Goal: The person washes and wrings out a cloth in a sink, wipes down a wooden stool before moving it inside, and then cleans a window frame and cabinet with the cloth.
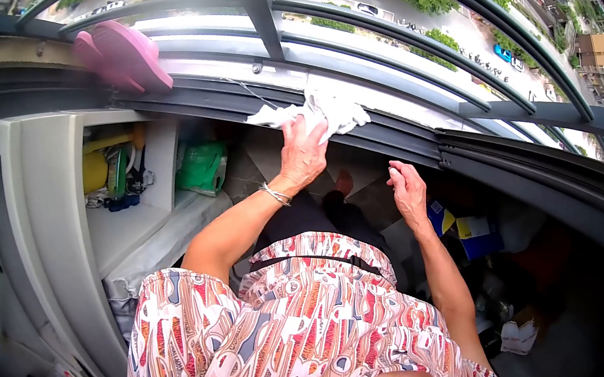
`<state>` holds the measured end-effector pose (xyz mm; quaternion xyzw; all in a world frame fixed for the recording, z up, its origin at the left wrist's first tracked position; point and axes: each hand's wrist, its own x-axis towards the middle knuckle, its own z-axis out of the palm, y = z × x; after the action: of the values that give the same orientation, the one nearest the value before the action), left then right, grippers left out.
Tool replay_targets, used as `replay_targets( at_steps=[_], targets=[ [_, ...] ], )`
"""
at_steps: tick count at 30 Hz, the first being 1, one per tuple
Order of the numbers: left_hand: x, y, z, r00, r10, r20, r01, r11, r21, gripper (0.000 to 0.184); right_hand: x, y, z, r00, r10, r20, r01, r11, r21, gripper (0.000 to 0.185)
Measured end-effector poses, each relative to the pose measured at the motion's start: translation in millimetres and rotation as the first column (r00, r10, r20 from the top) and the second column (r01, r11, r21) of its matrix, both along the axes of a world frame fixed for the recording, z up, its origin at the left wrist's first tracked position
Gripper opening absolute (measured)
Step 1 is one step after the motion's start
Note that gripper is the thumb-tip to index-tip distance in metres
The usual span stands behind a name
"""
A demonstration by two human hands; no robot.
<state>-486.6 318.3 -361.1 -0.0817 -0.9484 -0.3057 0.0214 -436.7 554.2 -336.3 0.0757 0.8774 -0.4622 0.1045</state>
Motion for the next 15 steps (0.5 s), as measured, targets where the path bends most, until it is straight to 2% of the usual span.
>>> replay_targets(
  at_steps=[1,3,5,6,7,8,9,10,11,12,13,14,15],
  targets=[
    [5,22,-1,0.997,-0.04,0.06,0.036,0.997,0.064,0.044,-7,-7,10,0.998,-0.054,0.045,0.056,0.998,-0.031,0.023],
    [5,49,5,0.985,-0.154,0.083,0.132,0.965,0.228,0.044,-25,-13,14,0.989,0.005,-0.147,-0.012,0.999,-0.046,0.029],
    [-11,48,10,0.911,-0.33,0.245,0.232,0.905,0.356,0.043,-49,-21,26,0.953,0.098,-0.287,-0.093,0.995,0.031,0.037],
    [-20,41,15,0.937,-0.33,0.118,0.231,0.834,0.5,0.044,-62,-20,24,0.9,0.271,-0.341,-0.209,0.956,0.207,0.041],
    [-27,32,20,0.879,-0.337,0.337,0.035,0.75,0.66,0.047,-74,-16,22,0.821,0.44,-0.364,-0.3,0.875,0.38,0.046],
    [-31,18,37,0.83,-0.344,0.438,-0.139,0.633,0.761,0.047,-81,-16,21,0.852,0.497,-0.167,-0.418,0.836,0.356,0.055],
    [-32,2,51,0.768,-0.369,0.524,-0.317,0.492,0.811,0.046,-86,-20,15,0.846,0.492,-0.207,-0.42,0.852,0.311,0.048],
    [-32,-10,62,0.811,-0.328,0.484,-0.348,0.393,0.851,0.046,-91,-24,12,0.911,0.412,0.001,-0.41,0.907,0.1,0.041],
    [-31,-24,67,0.814,-0.316,0.487,-0.398,0.307,0.864,0.044,-96,-31,14,0.906,0.355,0.231,-0.341,0.935,-0.099,0.035],
    [-29,-40,67,0.808,-0.306,0.503,-0.475,0.167,0.864,0.042,-95,-46,18,0.939,0.344,0.017,-0.344,0.939,-0.016,0.03],
    [-27,-56,64,0.801,-0.304,0.516,-0.536,0.021,0.844,0.04,-100,-54,16,0.943,0.33,-0.051,-0.328,0.944,0.028,0.023],
    [-22,-72,56,0.814,-0.245,0.527,-0.541,0.011,0.841,0.038,-108,-66,26,0.975,0.221,-0.025,-0.222,0.954,-0.201,0.022],
    [-18,-87,58,0.822,-0.185,0.539,-0.548,-0.001,0.836,0.035,-116,-80,42,0.992,0.119,0.031,-0.096,0.905,-0.415,0.021]
  ],
)
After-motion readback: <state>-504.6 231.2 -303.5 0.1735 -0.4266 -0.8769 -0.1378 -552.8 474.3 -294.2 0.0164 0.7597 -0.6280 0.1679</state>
